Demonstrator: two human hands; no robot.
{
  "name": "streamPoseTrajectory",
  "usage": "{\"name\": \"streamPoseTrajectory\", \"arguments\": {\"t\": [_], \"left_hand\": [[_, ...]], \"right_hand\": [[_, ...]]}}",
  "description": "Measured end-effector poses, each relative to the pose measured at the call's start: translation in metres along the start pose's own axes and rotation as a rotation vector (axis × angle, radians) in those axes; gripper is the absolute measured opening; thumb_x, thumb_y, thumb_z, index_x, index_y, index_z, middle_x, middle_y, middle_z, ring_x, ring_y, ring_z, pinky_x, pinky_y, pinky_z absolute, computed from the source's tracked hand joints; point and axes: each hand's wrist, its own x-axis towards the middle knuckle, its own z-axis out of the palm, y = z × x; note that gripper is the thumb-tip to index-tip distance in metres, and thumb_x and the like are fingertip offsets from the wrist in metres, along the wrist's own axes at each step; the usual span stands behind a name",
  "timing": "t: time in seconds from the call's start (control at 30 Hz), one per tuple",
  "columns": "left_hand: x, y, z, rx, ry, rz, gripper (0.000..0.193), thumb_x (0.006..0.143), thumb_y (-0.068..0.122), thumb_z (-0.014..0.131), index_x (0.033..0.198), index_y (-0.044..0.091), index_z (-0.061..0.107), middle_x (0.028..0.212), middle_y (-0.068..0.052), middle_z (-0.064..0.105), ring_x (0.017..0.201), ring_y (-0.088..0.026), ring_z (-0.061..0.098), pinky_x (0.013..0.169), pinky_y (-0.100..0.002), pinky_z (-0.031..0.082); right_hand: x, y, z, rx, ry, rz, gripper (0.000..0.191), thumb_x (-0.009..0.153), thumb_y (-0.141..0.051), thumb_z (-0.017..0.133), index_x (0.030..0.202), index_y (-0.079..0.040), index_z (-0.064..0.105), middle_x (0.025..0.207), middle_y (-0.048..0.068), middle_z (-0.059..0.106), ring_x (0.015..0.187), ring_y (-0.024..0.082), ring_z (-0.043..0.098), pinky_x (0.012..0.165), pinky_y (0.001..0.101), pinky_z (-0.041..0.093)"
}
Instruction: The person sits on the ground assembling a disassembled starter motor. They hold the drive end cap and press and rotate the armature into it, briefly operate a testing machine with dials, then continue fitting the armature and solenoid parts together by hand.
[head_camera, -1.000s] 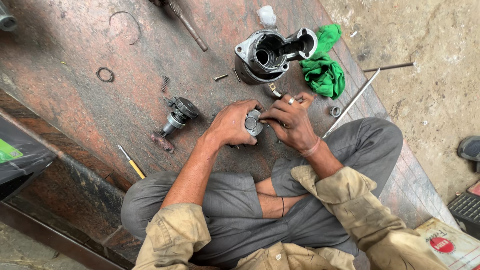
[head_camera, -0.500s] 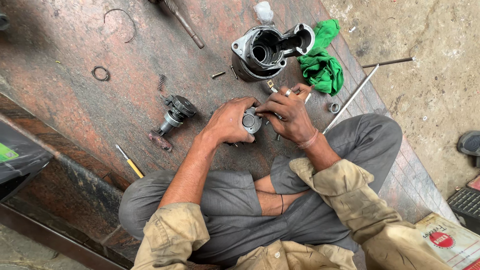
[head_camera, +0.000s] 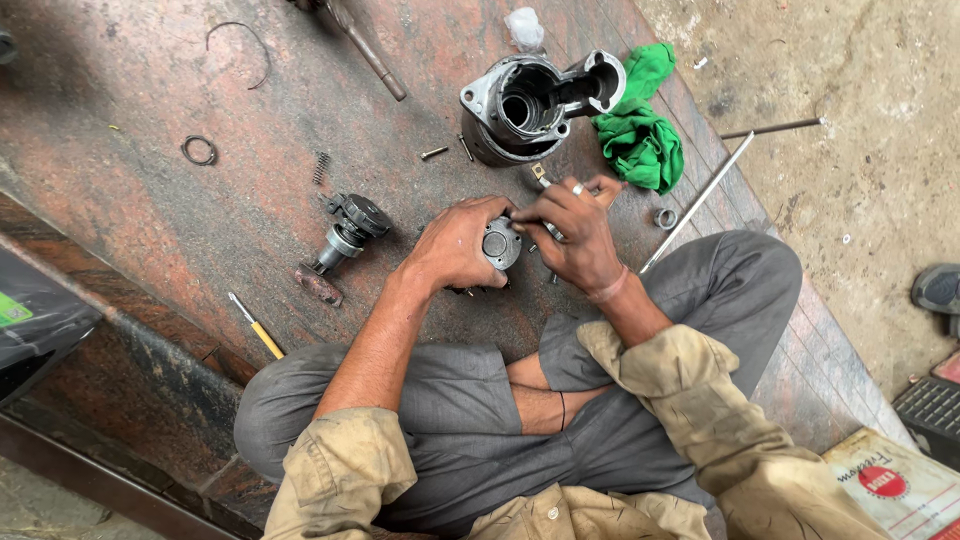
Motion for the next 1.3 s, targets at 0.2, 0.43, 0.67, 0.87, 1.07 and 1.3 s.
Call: {"name": "streamPoseTrajectory", "arguments": {"t": [0.2, 0.43, 0.67, 0.87, 1.07, 1.3], "left_hand": [[0.001, 0.000, -0.002, -0.023, 0.031, 0.028, 0.078, 0.044, 0.021, 0.091, 0.117, 0.010, 0.065, 0.114, -0.012, 0.071, 0.112, -0.035, 0.066, 0.096, -0.044, 0.053], [-0.001, 0.001, -0.001, -0.017, -0.012, -0.009, 0.074, 0.046, 0.021, 0.091, 0.114, 0.010, 0.065, 0.112, -0.011, 0.072, 0.110, -0.035, 0.067, 0.094, -0.045, 0.054], [-0.002, -0.003, 0.000, -0.051, 0.033, 0.031, 0.072, 0.047, 0.020, 0.089, 0.115, 0.010, 0.065, 0.113, -0.011, 0.071, 0.109, -0.035, 0.067, 0.093, -0.044, 0.054], [0.000, -0.002, 0.001, -0.062, 0.048, 0.078, 0.068, 0.046, 0.020, 0.089, 0.110, 0.010, 0.066, 0.109, -0.010, 0.073, 0.109, -0.033, 0.068, 0.093, -0.043, 0.055], [-0.001, 0.000, 0.000, -0.052, 0.043, 0.034, 0.070, 0.047, 0.020, 0.089, 0.112, 0.009, 0.066, 0.110, -0.010, 0.072, 0.109, -0.034, 0.067, 0.091, -0.044, 0.054], [-0.001, -0.001, 0.002, -0.056, 0.027, 0.017, 0.072, 0.047, 0.020, 0.090, 0.114, 0.010, 0.065, 0.112, -0.011, 0.071, 0.109, -0.034, 0.068, 0.092, -0.044, 0.055]], "right_hand": [[-0.010, -0.008, 0.004, -0.022, 0.022, 0.022, 0.011, 0.083, -0.020, 0.082, 0.092, -0.021, 0.075, 0.081, -0.002, 0.055, 0.085, 0.019, 0.055, 0.091, 0.0453, 0.026], [-0.015, -0.013, 0.010, -0.025, 0.067, 0.111, 0.010, 0.085, -0.019, 0.082, 0.092, -0.019, 0.075, 0.083, 0.000, 0.057, 0.087, 0.020, 0.056, 0.090, 0.0435, 0.026], [-0.019, -0.018, 0.010, 0.000, 0.124, 0.160, 0.009, 0.090, -0.019, 0.082, 0.094, -0.017, 0.075, 0.082, 0.000, 0.058, 0.086, 0.020, 0.055, 0.089, 0.0415, 0.026], [-0.017, -0.015, 0.005, -0.009, 0.049, 0.108, 0.007, 0.081, -0.019, 0.082, 0.087, -0.018, 0.078, 0.073, 0.001, 0.058, 0.075, 0.020, 0.056, 0.085, 0.0425, 0.025], [-0.017, -0.010, 0.006, 0.054, 0.100, 0.143, 0.006, 0.088, -0.017, 0.080, 0.092, -0.016, 0.075, 0.080, -0.001, 0.063, 0.079, 0.018, 0.057, 0.090, 0.0413, 0.027], [-0.021, -0.007, 0.009, 0.062, 0.075, 0.141, 0.008, 0.088, -0.020, 0.082, 0.093, -0.016, 0.076, 0.084, -0.001, 0.067, 0.080, 0.018, 0.058, 0.087, 0.0413, 0.027]]}}
